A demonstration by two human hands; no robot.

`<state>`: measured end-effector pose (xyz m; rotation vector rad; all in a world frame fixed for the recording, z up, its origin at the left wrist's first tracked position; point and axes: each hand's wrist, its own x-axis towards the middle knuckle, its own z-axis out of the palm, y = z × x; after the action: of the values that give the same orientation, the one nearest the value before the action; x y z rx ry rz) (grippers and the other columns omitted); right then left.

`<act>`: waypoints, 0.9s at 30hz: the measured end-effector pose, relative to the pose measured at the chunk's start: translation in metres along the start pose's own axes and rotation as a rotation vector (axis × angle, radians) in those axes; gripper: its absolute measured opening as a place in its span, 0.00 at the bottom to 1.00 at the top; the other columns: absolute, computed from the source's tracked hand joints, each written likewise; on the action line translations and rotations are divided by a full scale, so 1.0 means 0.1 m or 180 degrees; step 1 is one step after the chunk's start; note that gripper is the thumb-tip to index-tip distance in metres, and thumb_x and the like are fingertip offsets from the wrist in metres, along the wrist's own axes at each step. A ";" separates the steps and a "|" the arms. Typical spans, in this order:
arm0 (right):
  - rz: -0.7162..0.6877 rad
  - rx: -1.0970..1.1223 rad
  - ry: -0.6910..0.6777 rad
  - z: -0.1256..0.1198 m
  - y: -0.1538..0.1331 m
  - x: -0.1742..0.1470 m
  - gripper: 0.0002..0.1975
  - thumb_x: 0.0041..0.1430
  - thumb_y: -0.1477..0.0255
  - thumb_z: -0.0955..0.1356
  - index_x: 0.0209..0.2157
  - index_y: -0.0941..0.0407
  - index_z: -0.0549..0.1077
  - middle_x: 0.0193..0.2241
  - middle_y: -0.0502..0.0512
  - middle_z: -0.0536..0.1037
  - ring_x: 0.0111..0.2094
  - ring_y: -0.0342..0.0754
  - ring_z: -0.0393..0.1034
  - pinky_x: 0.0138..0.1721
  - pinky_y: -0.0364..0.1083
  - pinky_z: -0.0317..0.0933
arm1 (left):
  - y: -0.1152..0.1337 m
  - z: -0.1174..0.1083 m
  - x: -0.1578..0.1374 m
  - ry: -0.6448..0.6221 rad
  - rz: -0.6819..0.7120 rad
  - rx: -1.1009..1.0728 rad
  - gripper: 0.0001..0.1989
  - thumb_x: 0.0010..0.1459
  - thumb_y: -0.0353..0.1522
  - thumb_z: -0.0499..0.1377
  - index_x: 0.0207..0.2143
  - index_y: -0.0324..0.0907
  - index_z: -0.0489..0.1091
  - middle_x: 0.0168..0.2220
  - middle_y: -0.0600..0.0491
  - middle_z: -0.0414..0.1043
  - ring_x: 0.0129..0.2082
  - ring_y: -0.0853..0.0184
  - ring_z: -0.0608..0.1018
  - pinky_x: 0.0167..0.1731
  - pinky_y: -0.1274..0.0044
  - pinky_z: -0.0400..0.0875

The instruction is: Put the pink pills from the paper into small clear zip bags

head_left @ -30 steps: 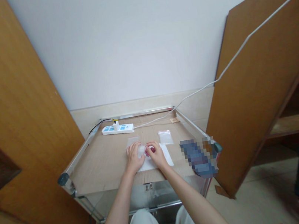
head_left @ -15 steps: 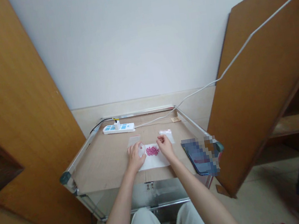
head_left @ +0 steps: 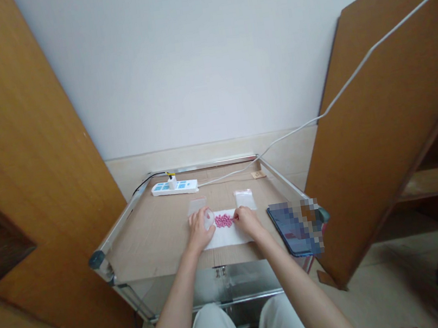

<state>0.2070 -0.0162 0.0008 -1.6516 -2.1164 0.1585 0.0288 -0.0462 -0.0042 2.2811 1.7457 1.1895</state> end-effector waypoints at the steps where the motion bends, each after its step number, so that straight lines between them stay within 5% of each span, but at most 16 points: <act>1: 0.0002 0.0012 0.0002 0.01 0.00 0.00 0.08 0.45 0.79 0.62 0.25 0.60 0.73 0.28 0.62 0.74 0.30 0.48 0.67 0.29 0.41 0.53 | 0.00 0.00 0.00 -0.0003 0.0003 -0.0001 0.25 0.40 0.27 0.51 0.45 0.42 0.54 0.40 0.51 0.64 0.43 0.62 0.64 0.47 0.68 0.50; 14: 0.0043 0.0727 0.0136 -0.12 -0.07 0.06 0.07 0.44 0.78 0.62 0.23 0.60 0.72 0.24 0.58 0.74 0.26 0.44 0.66 0.27 0.39 0.54 | 0.04 -0.01 0.00 -0.0100 -0.0013 -0.0012 0.20 0.40 0.28 0.53 0.41 0.44 0.58 0.38 0.52 0.64 0.42 0.62 0.64 0.46 0.68 0.50; 27: -0.1021 0.1636 -0.0099 -0.10 -0.40 0.08 0.13 0.52 0.72 0.60 0.19 0.59 0.71 0.20 0.52 0.72 0.25 0.40 0.64 0.29 0.38 0.55 | -0.01 0.05 0.00 -0.0069 0.0012 -0.0322 0.22 0.40 0.28 0.54 0.41 0.43 0.57 0.40 0.52 0.65 0.42 0.64 0.66 0.45 0.69 0.55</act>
<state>0.1743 -0.0218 0.0262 -1.0103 -2.0991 0.5734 0.0311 -0.0439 -0.0075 2.2326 1.6353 1.2194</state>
